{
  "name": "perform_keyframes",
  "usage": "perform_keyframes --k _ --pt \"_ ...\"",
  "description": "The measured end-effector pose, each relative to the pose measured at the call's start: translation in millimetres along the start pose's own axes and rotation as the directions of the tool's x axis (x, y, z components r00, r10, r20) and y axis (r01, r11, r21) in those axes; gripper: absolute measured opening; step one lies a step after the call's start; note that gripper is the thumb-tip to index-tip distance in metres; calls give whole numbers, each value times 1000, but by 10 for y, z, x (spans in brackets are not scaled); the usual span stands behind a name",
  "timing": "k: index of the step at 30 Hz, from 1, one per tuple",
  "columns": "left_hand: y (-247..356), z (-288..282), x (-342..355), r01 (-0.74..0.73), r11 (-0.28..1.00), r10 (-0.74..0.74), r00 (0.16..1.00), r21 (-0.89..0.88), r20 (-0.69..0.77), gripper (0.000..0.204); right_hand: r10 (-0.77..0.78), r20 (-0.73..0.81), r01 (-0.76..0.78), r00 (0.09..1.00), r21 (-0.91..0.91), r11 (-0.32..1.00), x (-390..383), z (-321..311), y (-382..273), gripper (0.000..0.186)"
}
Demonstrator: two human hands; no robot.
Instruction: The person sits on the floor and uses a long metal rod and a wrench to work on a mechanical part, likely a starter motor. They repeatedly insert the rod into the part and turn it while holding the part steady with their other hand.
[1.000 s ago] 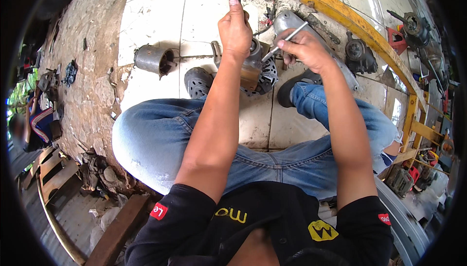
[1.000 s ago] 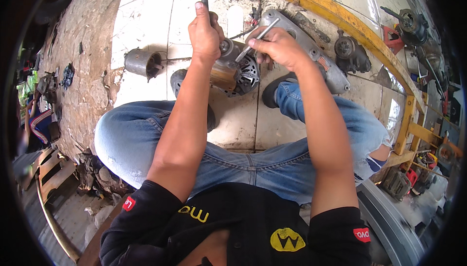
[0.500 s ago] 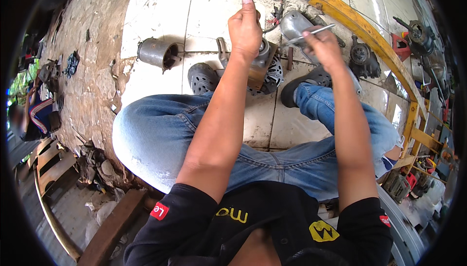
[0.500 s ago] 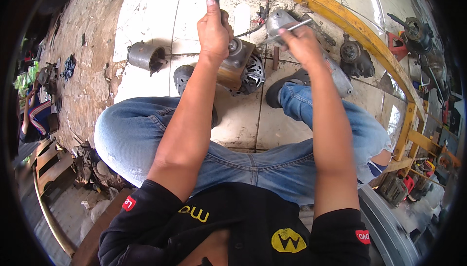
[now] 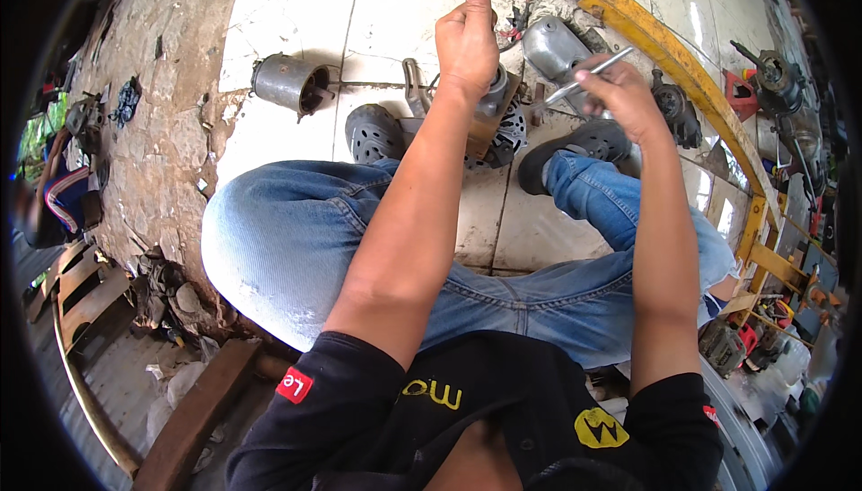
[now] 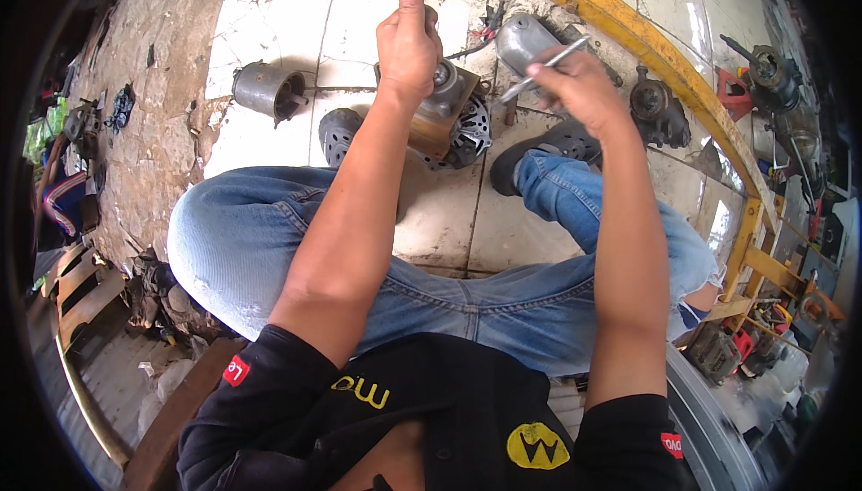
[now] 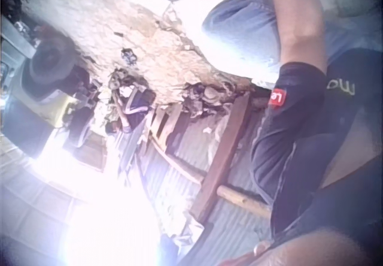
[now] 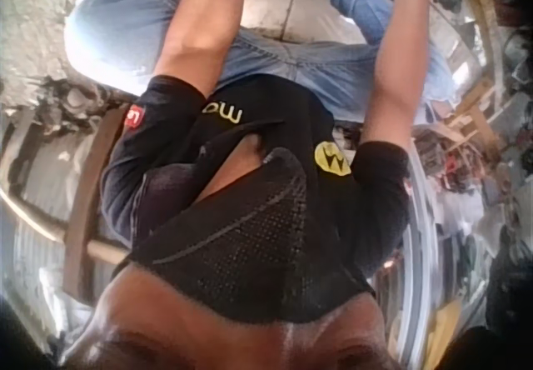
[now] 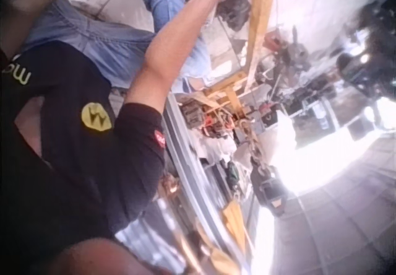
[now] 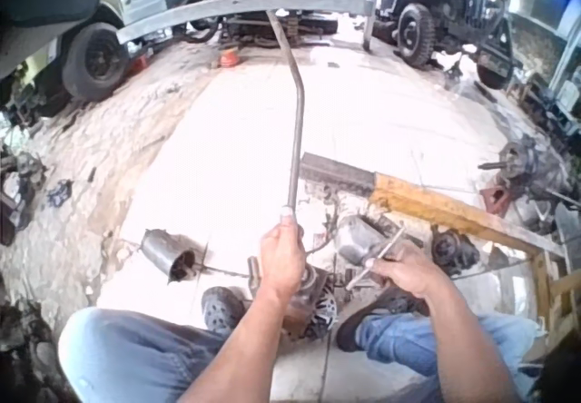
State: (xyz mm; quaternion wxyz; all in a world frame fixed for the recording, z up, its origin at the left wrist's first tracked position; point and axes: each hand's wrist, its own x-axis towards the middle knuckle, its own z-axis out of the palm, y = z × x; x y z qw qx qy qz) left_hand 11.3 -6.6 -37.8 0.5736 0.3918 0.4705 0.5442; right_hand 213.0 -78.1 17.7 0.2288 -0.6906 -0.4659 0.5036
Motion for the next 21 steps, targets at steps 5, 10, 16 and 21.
perform_keyframes --k 5,10,16,21 --pt "67 38 -14 58 998 -58 998 -20 7 58 -44 96 45 994 -11 999 17 421 -19 22" --pt "47 -26 11 60 998 -60 992 1 -108 57 -139 -150 127 979 -88 988 35 -2 -59 18" --pt "92 93 -48 -60 995 80 952 75 -295 53 -163 -106 163 981 -3 987 -165 146 -73 28" --pt "224 183 -211 -120 992 127 976 47 -178 52 -117 -90 121 989 40 992 -318 -17 -178 28"
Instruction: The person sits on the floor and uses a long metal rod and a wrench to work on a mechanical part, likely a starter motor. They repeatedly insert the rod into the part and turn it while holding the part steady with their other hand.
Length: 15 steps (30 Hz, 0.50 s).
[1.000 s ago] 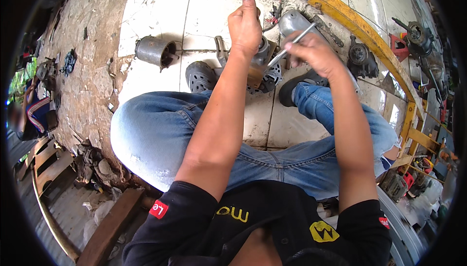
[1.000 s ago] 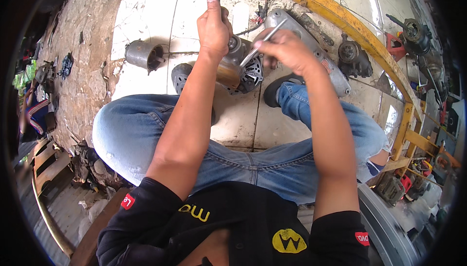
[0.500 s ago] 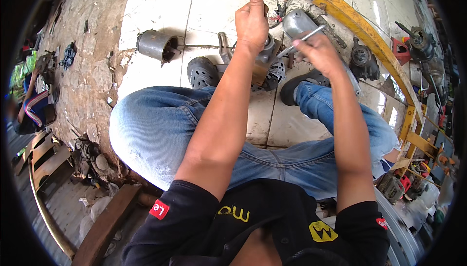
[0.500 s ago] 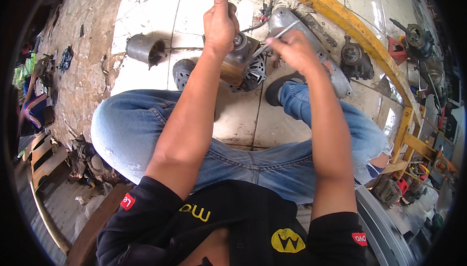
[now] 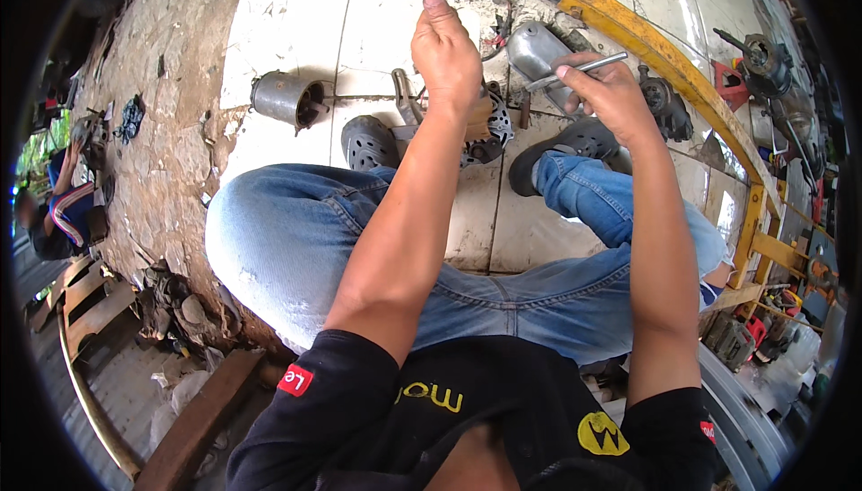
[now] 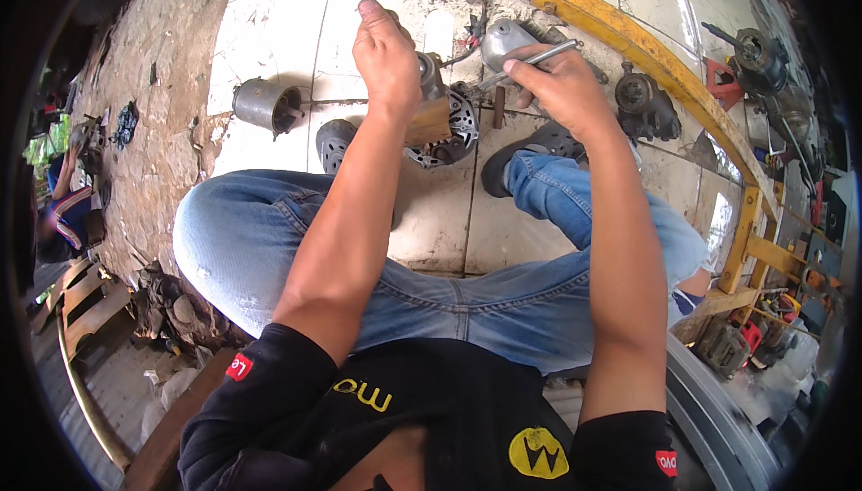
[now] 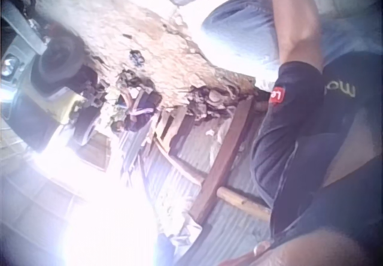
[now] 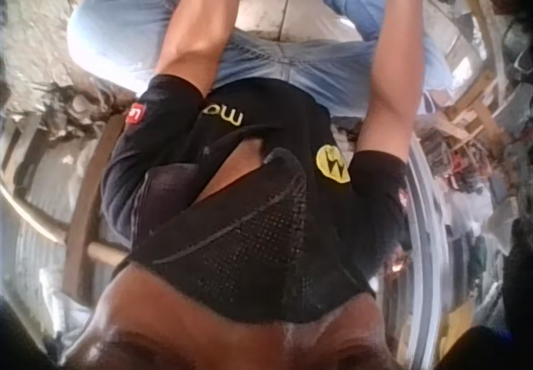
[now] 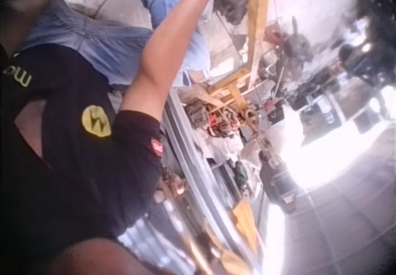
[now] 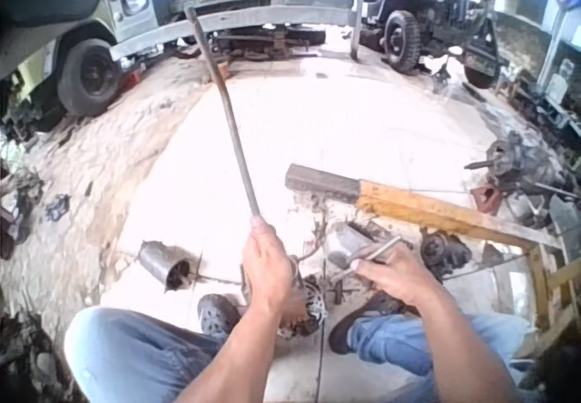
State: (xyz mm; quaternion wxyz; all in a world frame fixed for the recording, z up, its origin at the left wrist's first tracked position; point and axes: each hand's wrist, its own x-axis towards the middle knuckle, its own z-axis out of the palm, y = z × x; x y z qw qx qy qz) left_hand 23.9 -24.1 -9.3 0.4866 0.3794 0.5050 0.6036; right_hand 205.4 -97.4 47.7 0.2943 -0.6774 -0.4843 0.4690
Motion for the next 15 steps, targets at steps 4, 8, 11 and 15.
perform_keyframes --k 4,8,11,15 --pt "154 -18 38 88 981 -85 996 -175 26 50 -23 46 26 999 -63 998 -77 108 -59 27" --pt "236 -97 28 200 915 -197 979 -350 44 44 -59 -17 61 998 115 991 -142 239 147 25" --pt "119 -223 78 204 865 -209 977 -457 40 44 -30 -8 31 1000 153 988 -150 277 210 25" --pt "114 -303 58 275 784 -276 957 -556 84 51 -36 -45 41 998 118 992 -67 289 308 25"
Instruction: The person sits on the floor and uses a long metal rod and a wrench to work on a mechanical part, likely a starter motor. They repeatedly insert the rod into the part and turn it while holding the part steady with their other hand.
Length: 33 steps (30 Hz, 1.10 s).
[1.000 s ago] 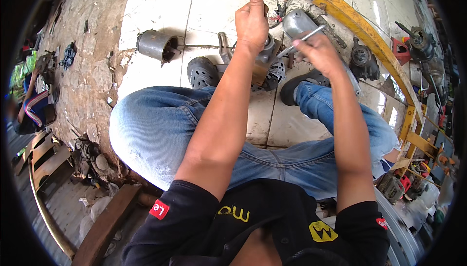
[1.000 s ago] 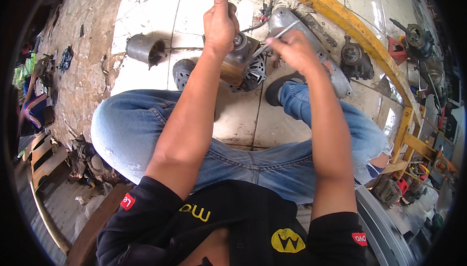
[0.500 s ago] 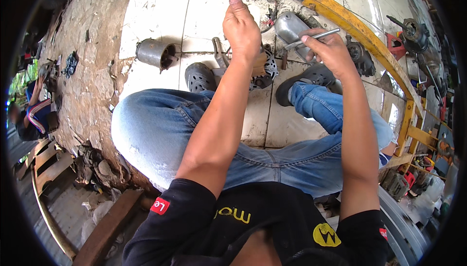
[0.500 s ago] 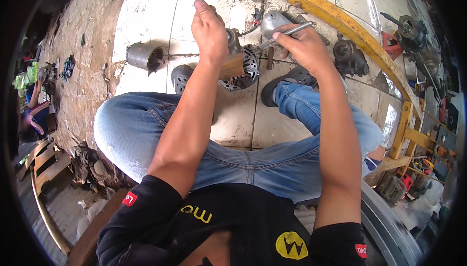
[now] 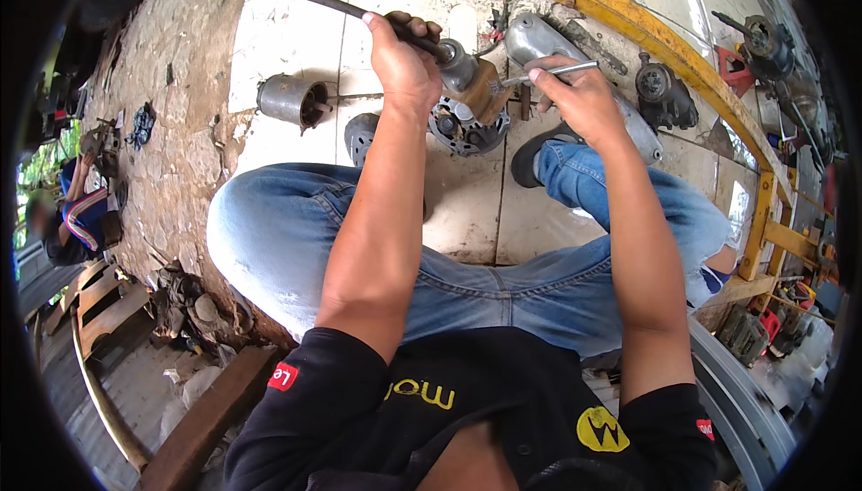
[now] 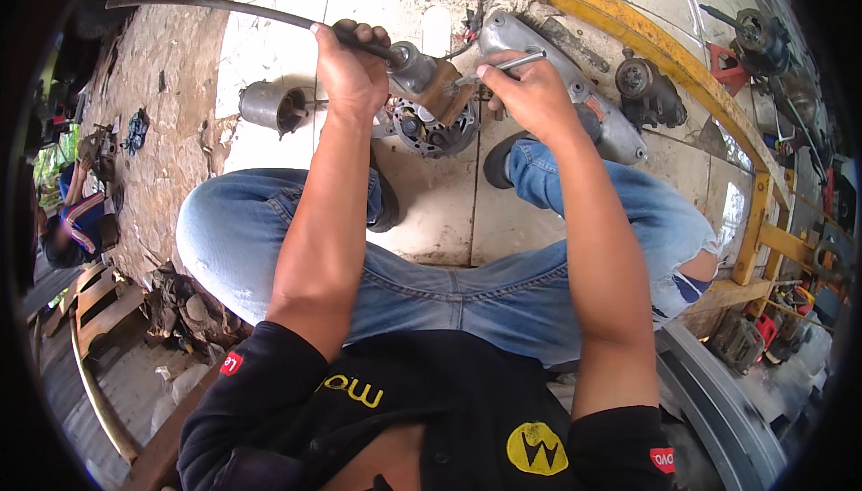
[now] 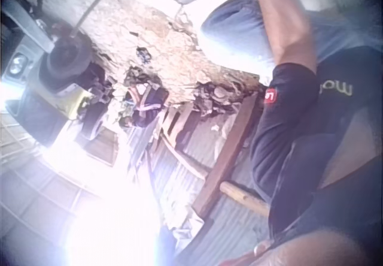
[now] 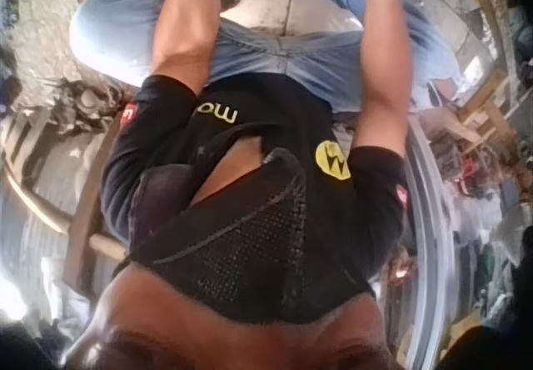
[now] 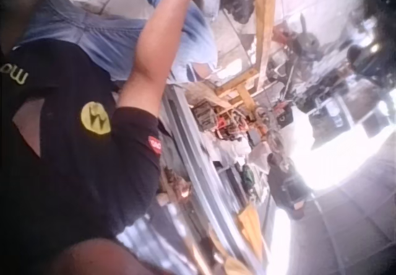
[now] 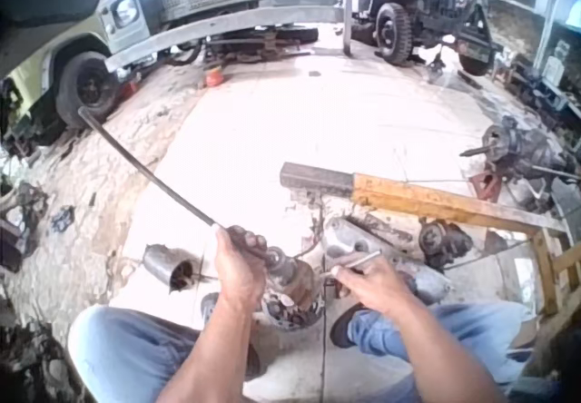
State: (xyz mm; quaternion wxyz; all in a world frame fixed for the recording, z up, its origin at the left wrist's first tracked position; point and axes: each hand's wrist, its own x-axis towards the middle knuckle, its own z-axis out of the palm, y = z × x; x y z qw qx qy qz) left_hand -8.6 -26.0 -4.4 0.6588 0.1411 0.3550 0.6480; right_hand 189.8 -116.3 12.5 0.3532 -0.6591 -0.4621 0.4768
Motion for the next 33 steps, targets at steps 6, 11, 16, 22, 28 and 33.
perform_keyframes --k 6,11,16,22,28,33 --pt "-34 24 -97 17 997 -25 994 71 103 59 -3 134 5 991 -10 1000 21 149 -49 21" --pt "-58 5 -61 24 994 -34 995 106 90 60 -10 190 19 982 -44 999 83 341 116 20" --pt "-11 -83 -28 33 994 -41 997 109 66 60 -3 -257 -8 966 -41 999 362 -140 253 27" --pt "27 -115 11 21 994 -26 999 109 41 60 8 180 -12 984 24 1000 225 200 -40 27" --pt "9 -57 -33 14 989 -23 998 146 61 61 64 -281 -42 958 82 996 477 -212 405 23" --pt "9 -51 -7 15 984 -25 998 178 54 62 69 272 -99 960 97 990 254 150 -1 23"
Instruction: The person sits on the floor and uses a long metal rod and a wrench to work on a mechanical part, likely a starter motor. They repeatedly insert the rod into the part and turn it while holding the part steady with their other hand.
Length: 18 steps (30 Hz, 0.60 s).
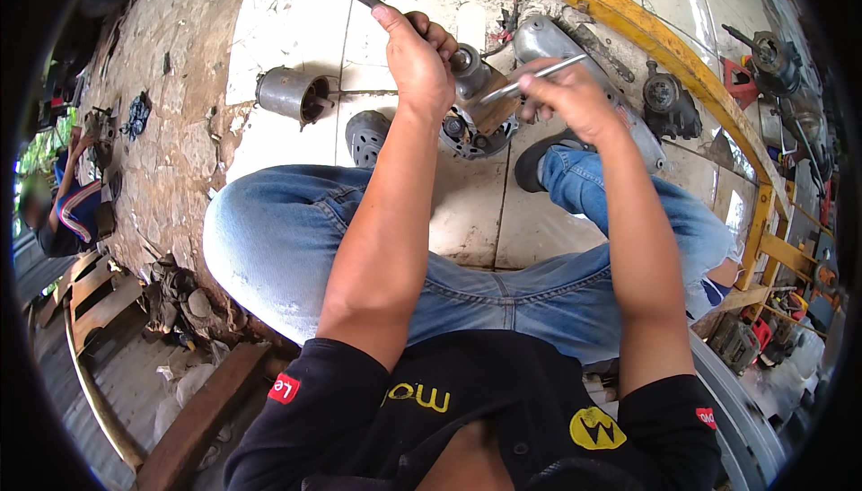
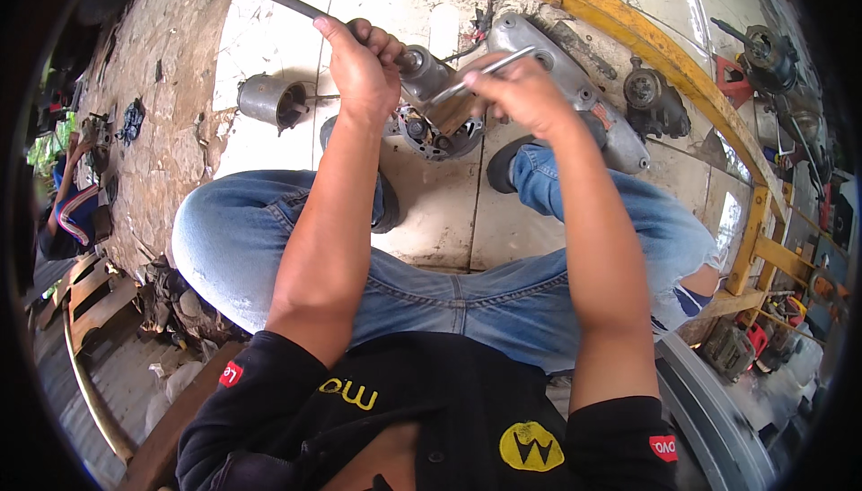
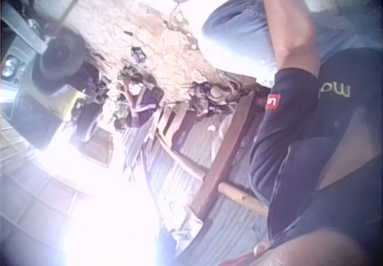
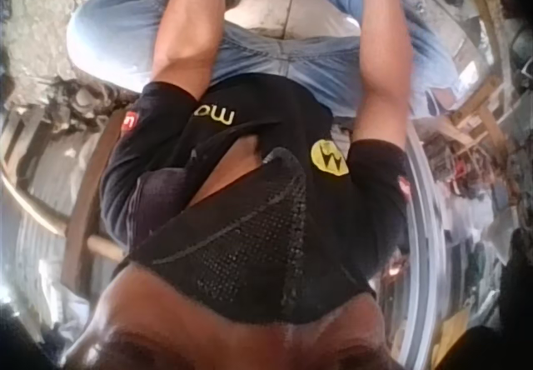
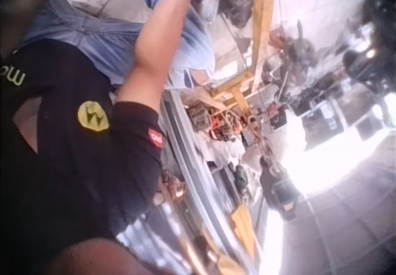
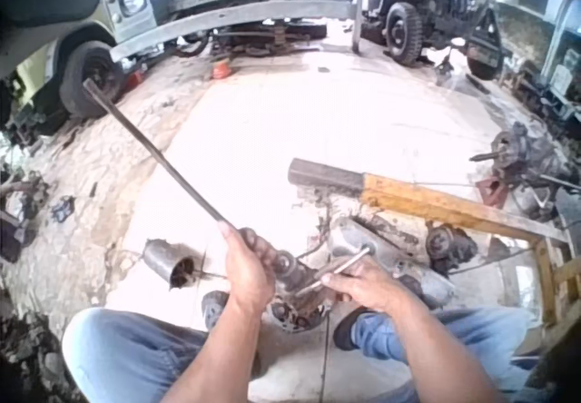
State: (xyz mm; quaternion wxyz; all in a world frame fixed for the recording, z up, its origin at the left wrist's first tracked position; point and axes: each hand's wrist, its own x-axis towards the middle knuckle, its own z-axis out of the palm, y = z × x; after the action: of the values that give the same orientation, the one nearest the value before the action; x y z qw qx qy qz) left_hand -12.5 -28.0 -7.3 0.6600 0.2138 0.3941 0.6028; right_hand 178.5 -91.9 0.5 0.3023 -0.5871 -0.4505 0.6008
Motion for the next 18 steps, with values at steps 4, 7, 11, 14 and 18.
perform_keyframes --k 4,7,11,14,18 --pt "6 48 -23 9 1000 -10 1000 17 25 62 -1 -469 19 883 33 999 132 -325 353 22" --pt "-20 29 -18 4 1000 -4 1000 13 17 62 -5 -522 18 853 19 1000 72 -528 281 29" --pt "-42 23 18 -2 1000 1 1000 10 14 62 -40 -46 43 998 77 996 34 -74 84 31" --pt "-17 80 -49 18 1000 -18 1000 24 -1 62 20 -369 -63 929 -105 992 181 -284 331 29" --pt "-14 32 -15 5 1000 -5 1000 30 -14 63 117 -613 -209 782 -80 975 168 -576 309 33"
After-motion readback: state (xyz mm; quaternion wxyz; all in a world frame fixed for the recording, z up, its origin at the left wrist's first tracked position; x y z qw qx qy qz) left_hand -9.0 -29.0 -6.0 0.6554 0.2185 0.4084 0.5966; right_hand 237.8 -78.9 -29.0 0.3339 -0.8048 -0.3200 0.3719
